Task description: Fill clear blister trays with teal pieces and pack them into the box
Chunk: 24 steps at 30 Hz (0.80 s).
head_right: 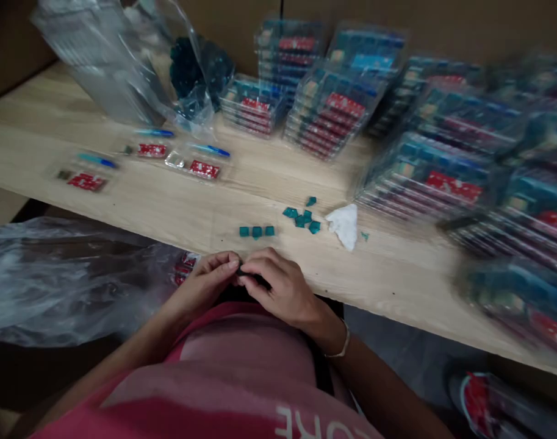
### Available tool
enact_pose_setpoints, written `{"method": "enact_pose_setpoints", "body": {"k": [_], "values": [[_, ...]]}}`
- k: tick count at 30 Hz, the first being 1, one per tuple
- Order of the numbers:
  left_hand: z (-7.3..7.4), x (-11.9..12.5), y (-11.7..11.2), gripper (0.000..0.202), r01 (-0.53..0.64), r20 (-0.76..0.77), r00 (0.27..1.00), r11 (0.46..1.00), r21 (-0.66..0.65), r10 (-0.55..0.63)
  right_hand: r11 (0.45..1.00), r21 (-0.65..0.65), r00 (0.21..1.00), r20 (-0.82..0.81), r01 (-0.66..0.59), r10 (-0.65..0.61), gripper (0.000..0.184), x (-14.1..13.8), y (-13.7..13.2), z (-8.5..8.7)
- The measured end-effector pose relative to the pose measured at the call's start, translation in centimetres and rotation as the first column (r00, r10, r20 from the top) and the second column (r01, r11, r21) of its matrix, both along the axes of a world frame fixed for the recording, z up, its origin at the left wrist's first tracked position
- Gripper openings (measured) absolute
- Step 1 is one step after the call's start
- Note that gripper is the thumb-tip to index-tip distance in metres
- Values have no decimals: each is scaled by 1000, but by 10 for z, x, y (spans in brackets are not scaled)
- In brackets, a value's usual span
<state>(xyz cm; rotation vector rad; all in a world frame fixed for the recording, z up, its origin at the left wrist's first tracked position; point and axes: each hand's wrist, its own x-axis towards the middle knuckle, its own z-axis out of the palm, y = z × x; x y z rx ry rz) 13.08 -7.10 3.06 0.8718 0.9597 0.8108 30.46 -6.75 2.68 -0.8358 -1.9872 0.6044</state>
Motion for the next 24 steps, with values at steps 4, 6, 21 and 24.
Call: {"method": "enact_pose_setpoints", "body": {"k": [4, 6, 21, 24], "values": [[0, -27, 12, 18, -76, -430, 857, 895, 440, 285, 997, 50, 994, 94, -57, 52, 12, -13, 30, -2], [-7, -41, 22, 14, 25, -545, 710, 757, 653, 446, 994, 70, 973, 221, -85, 68, 9, -20, 51, -6], [-36, -60, 39, 9, 418, -630, 551, 473, 776, 547, 993, 118, 871, 489, -15, -45, 10, -23, 76, -7], [-37, -57, 43, 16, 374, -592, 555, 460, 805, 585, 964, 107, 899, 348, 244, -266, 14, 28, 80, -8]]}}
